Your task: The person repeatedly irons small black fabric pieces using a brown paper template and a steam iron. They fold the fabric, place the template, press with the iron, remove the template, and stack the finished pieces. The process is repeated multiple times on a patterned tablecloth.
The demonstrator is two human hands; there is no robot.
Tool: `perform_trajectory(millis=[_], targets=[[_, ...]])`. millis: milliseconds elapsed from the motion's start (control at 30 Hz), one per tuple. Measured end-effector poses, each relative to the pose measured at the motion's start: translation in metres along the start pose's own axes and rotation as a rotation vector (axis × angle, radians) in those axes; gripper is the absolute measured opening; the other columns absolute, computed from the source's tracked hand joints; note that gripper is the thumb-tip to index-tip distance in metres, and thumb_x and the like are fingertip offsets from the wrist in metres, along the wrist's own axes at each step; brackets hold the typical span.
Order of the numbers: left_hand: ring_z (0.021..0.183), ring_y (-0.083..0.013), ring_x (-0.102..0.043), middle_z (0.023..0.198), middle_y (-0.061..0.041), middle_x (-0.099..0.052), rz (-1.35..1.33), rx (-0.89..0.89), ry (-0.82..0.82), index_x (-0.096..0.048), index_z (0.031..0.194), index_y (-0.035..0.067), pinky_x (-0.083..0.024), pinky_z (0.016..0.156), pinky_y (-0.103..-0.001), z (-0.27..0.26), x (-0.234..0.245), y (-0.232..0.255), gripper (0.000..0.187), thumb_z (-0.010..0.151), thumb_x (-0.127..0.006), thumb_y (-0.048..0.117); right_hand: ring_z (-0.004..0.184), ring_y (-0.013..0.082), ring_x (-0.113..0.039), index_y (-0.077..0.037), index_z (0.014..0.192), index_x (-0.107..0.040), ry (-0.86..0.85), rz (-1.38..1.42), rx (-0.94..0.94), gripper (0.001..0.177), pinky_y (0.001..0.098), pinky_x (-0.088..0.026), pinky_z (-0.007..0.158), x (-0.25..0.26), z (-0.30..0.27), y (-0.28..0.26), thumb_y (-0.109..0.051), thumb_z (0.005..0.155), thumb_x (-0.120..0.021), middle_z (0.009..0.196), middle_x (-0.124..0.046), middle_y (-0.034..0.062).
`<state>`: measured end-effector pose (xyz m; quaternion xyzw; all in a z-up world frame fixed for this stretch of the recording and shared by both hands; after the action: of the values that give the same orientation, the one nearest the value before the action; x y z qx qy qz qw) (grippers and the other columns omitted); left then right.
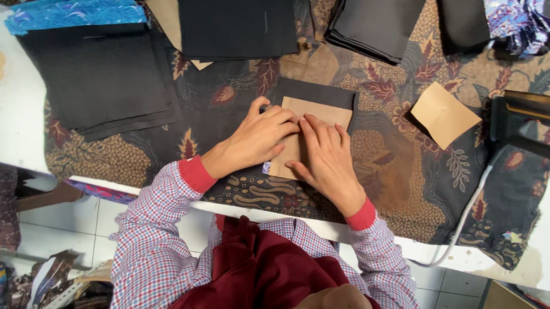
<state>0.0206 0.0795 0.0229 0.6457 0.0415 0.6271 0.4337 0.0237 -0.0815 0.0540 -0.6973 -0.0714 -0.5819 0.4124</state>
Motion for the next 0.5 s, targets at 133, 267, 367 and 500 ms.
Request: perform_trajectory(millis=[133, 267, 367, 500], targets=[[0.117, -0.0202, -0.056, 0.113, -0.003, -0.061, 0.066, 0.093, 0.037, -0.067, 0.112, 0.01, -0.031, 0.11, -0.05, -0.022, 0.022, -0.01, 0.03, 0.083, -0.073, 0.008, 0.13, 0.0336, -0.05, -0.012, 0.149, -0.047, -0.07, -0.139, -0.033, 0.083, 0.0613, -0.029, 0.111, -0.004, 0.005, -0.008, -0.041, 0.079, -0.08, 0.148, -0.048, 0.0166], [0.109, -0.0244, -0.055, 0.106, -0.005, -0.058, 0.07, 0.237, 0.048, -0.065, 0.103, 0.009, -0.033, 0.102, -0.048, -0.049, 0.039, -0.008, 0.028, 0.078, -0.076, 0.013, 0.129, 0.0329, -0.05, -0.017, 0.149, -0.049, -0.103, -0.22, -0.04, 0.084, 0.0636, -0.028, 0.111, -0.01, 0.008, -0.009, -0.043, 0.076, -0.081, 0.146, -0.048, 0.0165], [0.109, -0.0257, -0.054, 0.106, -0.005, -0.058, 0.08, 0.265, 0.068, -0.063, 0.101, 0.01, -0.033, 0.099, -0.048, -0.057, 0.036, 0.003, 0.032, 0.074, -0.08, 0.017, 0.129, 0.0318, -0.05, -0.018, 0.149, -0.05, -0.114, -0.249, -0.052, 0.085, 0.0646, -0.027, 0.111, -0.014, 0.009, -0.009, -0.043, 0.074, -0.082, 0.146, -0.049, 0.0159], [0.112, -0.0248, -0.054, 0.112, -0.006, -0.058, 0.12, 0.27, 0.122, -0.063, 0.105, 0.011, -0.033, 0.099, -0.047, -0.06, 0.029, 0.009, 0.037, 0.078, -0.084, 0.025, 0.129, 0.0313, -0.051, -0.018, 0.149, -0.05, -0.103, -0.247, -0.049, 0.085, 0.0646, -0.027, 0.111, -0.014, 0.009, -0.01, -0.042, 0.074, -0.083, 0.146, -0.05, 0.0162]])
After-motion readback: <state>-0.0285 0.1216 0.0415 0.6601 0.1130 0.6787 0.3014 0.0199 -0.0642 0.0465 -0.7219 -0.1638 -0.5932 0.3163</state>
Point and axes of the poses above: each hand's wrist, its own z-axis towards the middle knuckle, its own x-axis out of the back of the hand, y = z × x, the point moved 5 cm from there along z, towards the middle knuckle
